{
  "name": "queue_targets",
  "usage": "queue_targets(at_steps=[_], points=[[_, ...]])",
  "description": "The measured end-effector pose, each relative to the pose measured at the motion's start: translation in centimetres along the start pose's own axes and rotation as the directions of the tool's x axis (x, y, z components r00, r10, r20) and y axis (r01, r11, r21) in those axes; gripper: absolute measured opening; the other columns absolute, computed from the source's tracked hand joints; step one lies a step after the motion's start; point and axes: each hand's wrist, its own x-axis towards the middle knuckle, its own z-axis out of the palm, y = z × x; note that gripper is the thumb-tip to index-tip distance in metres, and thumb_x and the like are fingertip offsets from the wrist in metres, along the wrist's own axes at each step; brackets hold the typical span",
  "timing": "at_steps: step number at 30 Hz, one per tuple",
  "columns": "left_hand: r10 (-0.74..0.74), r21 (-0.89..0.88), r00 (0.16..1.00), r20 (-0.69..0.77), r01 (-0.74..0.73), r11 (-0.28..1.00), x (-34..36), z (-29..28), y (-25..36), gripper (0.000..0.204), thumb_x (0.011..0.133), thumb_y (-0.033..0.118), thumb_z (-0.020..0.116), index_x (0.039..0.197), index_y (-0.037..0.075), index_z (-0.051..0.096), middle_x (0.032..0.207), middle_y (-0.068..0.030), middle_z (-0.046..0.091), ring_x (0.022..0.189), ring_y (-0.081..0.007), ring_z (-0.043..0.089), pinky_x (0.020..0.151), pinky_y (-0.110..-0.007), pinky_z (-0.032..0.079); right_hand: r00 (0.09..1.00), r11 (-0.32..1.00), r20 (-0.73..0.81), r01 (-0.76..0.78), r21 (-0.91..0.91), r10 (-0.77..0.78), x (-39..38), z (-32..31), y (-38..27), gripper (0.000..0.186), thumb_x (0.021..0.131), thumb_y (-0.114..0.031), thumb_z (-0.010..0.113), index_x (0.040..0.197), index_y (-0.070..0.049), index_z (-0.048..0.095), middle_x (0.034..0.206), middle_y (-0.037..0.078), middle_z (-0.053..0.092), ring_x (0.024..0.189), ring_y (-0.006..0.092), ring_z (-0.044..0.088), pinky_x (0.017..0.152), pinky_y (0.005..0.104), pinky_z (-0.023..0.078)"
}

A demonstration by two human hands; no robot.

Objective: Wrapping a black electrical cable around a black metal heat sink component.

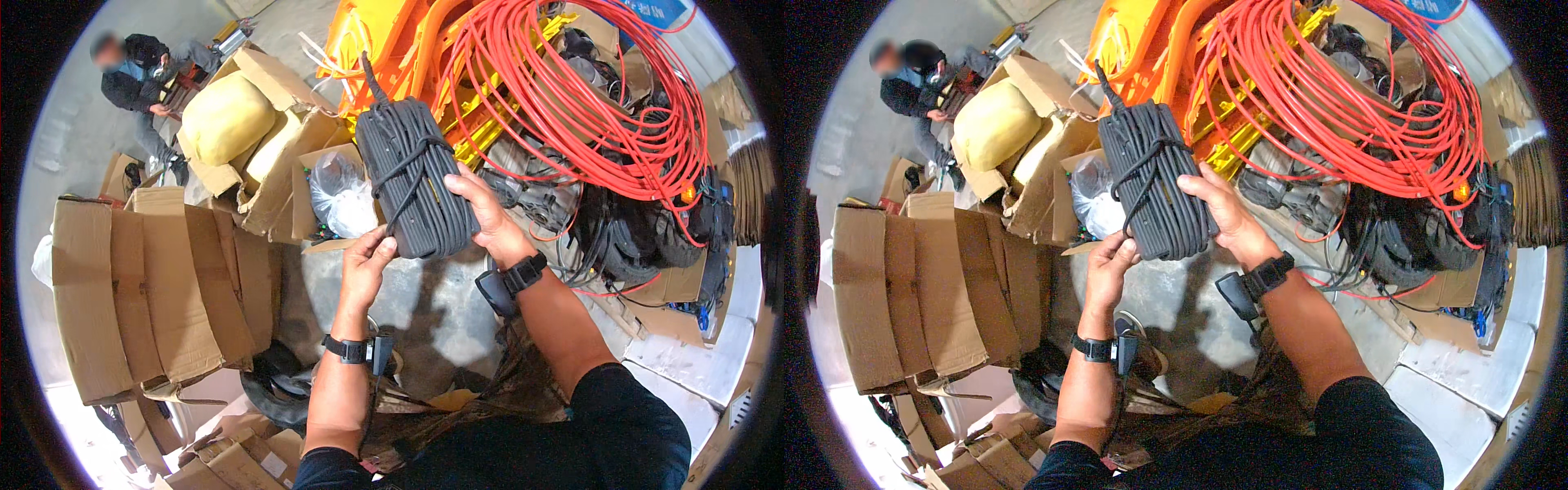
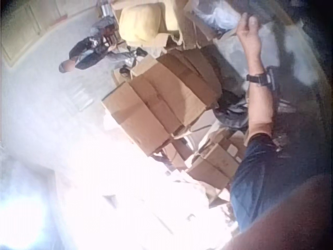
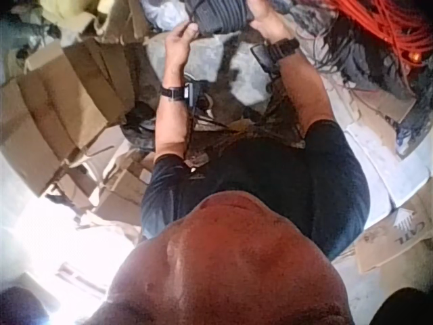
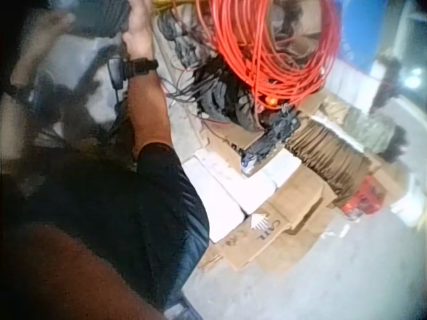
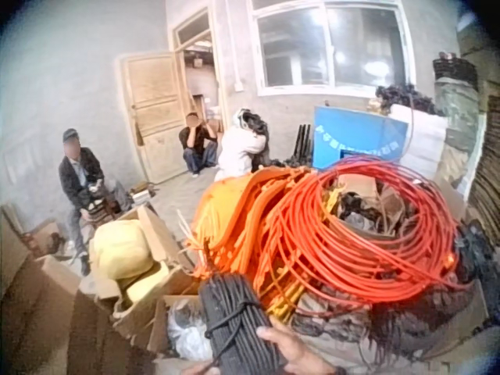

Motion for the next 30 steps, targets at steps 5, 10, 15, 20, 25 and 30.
queue_targets(at_steps=[5,10,15,20,25,30], points=[[-0.077,-0.317,0.996,0.035,0.085,0.945,0.4,0.0,-0.5,0.050,0.087,0.018,0.066,0.129,-0.004,0.051,0.112,-0.0069,0.063,0.097,-0.0143,0.061,0.085,-0.029,0.050,1.000,0.999,0.003,0.020,-0.041,-0.020,0.3,0.2,0.6,0.057,0.083,-0.024,0.064,0.131,0.001,0.043,0.113,0.007,0.060,0.098,0.0152,0.060,0.087,0.0289,0.048],[0.007,-0.370,0.988,0.157,0.053,0.928,0.0,0.0,0.3,0.076,0.078,0.035,0.075,0.131,-0.008,0.043,0.123,-0.0112,0.057,0.108,-0.0186,0.058,0.094,-0.033,0.045,0.998,0.975,0.027,0.059,-0.213,-0.055,0.1,0.8,0.8,0.064,0.081,-0.024,0.067,0.135,0.000,0.041,0.118,0.010,0.056,0.106,0.0186,0.055,0.096,0.0316,0.042],[0.054,-0.294,0.999,0.009,-0.049,0.955,-0.7,1.7,0.2,0.099,0.060,0.035,0.089,0.134,-0.006,0.038,0.127,-0.0130,0.054,0.115,-0.0249,0.055,0.101,-0.037,0.042,0.992,0.876,0.077,0.122,-0.466,-0.097,-0.5,1.5,2.1,0.079,0.080,-0.023,0.069,0.142,0.003,0.029,0.135,0.015,0.045,0.126,0.0222,0.042,0.108,0.0347,0.030],[-0.020,-0.413,0.999,-0.031,0.005,0.911,-1.3,1.5,0.4,0.081,0.064,0.019,0.081,0.132,-0.004,0.043,0.124,-0.0112,0.057,0.114,-0.0239,0.055,0.101,-0.035,0.041,0.959,0.769,0.235,0.268,-0.581,-0.156,-0.3,1.7,2.1,0.083,0.088,-0.035,0.065,0.146,0.002,0.018,0.133,0.016,0.044,0.125,0.0217,0.042,0.107,0.0354,0.031],[0.038,-0.580,0.994,-0.107,-0.094,0.809,-1.4,0.6,1.3,0.074,0.068,0.019,0.075,0.131,-0.003,0.043,0.125,-0.0126,0.056,0.116,-0.0269,0.054,0.104,-0.039,0.040,0.984,0.867,0.137,0.163,-0.472,-0.111,0.0,1.4,1.9,0.055,0.094,-0.036,0.058,0.133,-0.001,0.041,0.111,0.009,0.058,0.101,0.0144,0.054,0.088,0.0306,0.044],[0.067,-0.646,0.988,-0.140,-0.143,0.750,-1.2,-0.6,1.5,0.078,0.067,0.019,0.076,0.133,-0.002,0.042,0.128,-0.0128,0.054,0.118,-0.0278,0.053,0.105,-0.039,0.038,0.993,0.757,-0.057,-0.115,-0.643,0.102,1.0,-0.6,2.3,0.032,0.096,-0.031,0.054,0.110,-0.003,0.059,0.092,-0.001,0.062,0.082,0.0088,0.055,0.070,0.0254,0.046]])
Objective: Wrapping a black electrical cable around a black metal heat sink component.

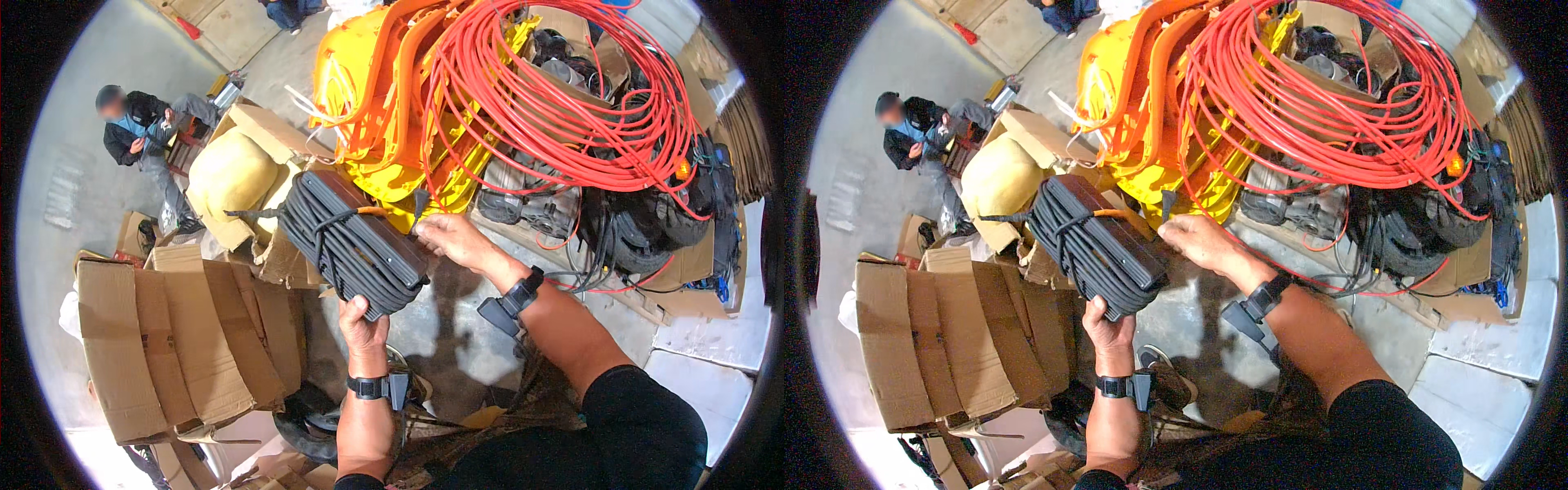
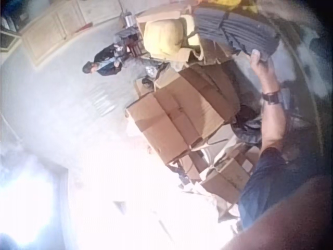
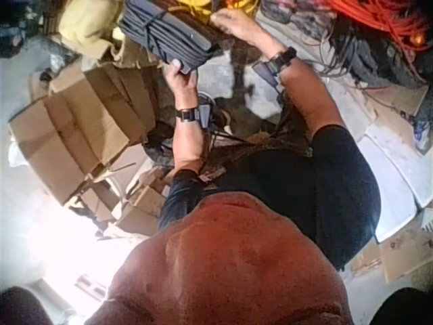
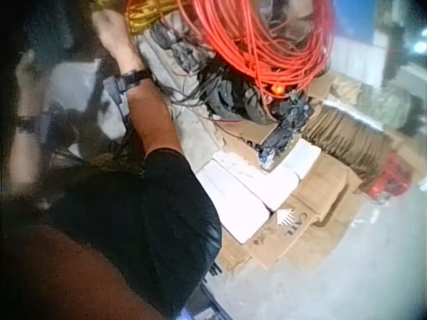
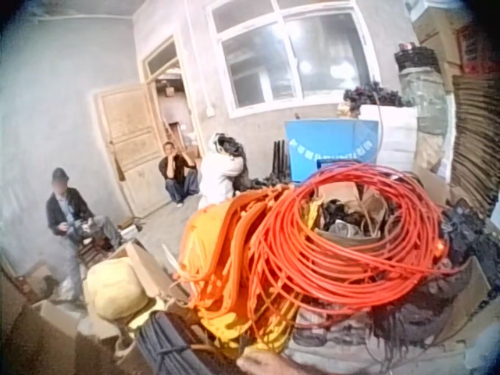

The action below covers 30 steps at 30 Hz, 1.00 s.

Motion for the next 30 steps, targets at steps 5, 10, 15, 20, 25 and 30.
queue_targets(at_steps=[5,10,15,20,25,30], points=[[0.007,-0.031,0.999,0.049,-0.005,1.000,-0.3,-0.2,0.2,0.065,0.071,0.019,0.074,0.127,-0.002,0.049,0.124,-0.0118,0.059,0.115,-0.0293,0.055,0.106,-0.043,0.038,0.991,0.990,-0.133,0.045,0.136,-0.026,-0.2,2.2,-0.1,0.029,0.096,-0.025,0.052,0.110,-0.001,0.060,0.090,-0.002,0.060,0.079,0.0100,0.054,0.069,0.0253,0.045],[-0.076,0.018,0.991,0.107,0.075,0.997,-0.6,0.0,0.4,0.079,0.065,0.016,0.076,0.133,-0.003,0.042,0.126,-0.0135,0.055,0.115,-0.0286,0.055,0.103,-0.040,0.042,1.000,0.960,-0.022,0.019,0.281,-0.013,1.2,1.3,1.8,0.035,0.096,-0.022,0.053,0.123,0.000,0.056,0.107,0.004,0.061,0.092,0.0104,0.056,0.075,0.0251,0.046],[-0.097,0.047,0.987,0.125,0.092,0.995,-0.4,1.2,-0.1,0.082,0.062,0.016,0.076,0.134,-0.003,0.042,0.124,-0.0136,0.056,0.113,-0.0287,0.056,0.101,-0.040,0.043,0.992,0.969,0.126,-0.059,0.238,0.029,1.1,1.9,3.4,0.025,0.089,-0.018,0.059,0.103,0.001,0.066,0.094,0.005,0.067,0.084,0.0136,0.059,0.077,0.0284,0.047],[-0.115,0.029,0.985,0.126,0.112,0.993,-0.4,1.6,-0.6,0.083,0.058,0.014,0.075,0.133,-0.003,0.042,0.123,-0.0137,0.057,0.112,-0.0300,0.057,0.101,-0.041,0.044,0.963,0.791,0.232,-0.246,0.560,0.135,0.7,3.1,4.6,0.027,0.091,-0.024,0.059,0.109,-0.006,0.066,0.100,0.004,0.069,0.080,0.0129,0.064,0.074,0.0308,0.051],[-0.181,0.019,0.969,0.165,0.180,0.983,-0.8,1.8,-1.1,0.075,0.060,0.012,0.076,0.128,-0.004,0.047,0.115,-0.0125,0.062,0.104,-0.0285,0.062,0.095,-0.039,0.048,0.974,0.565,0.207,-0.121,0.816,-0.090,0.2,2.5,1.0,0.028,0.096,-0.023,0.053,0.110,-0.001,0.063,0.099,0.009,0.068,0.081,0.0134,0.064,0.070,0.0283,0.052],[-0.161,0.041,0.977,0.138,0.157,0.987,-0.8,1.7,-0.4,0.077,0.058,0.008,0.075,0.129,-0.003,0.047,0.118,-0.0123,0.060,0.105,-0.0284,0.060,0.097,-0.039,0.047,0.999,0.778,-0.026,0.035,0.627,-0.024,1.1,1.8,0.9,0.028,0.093,-0.013,0.057,0.117,0.001,0.058,0.103,0.009,0.066,0.088,0.0160,0.062,0.078,0.0305,0.050]])
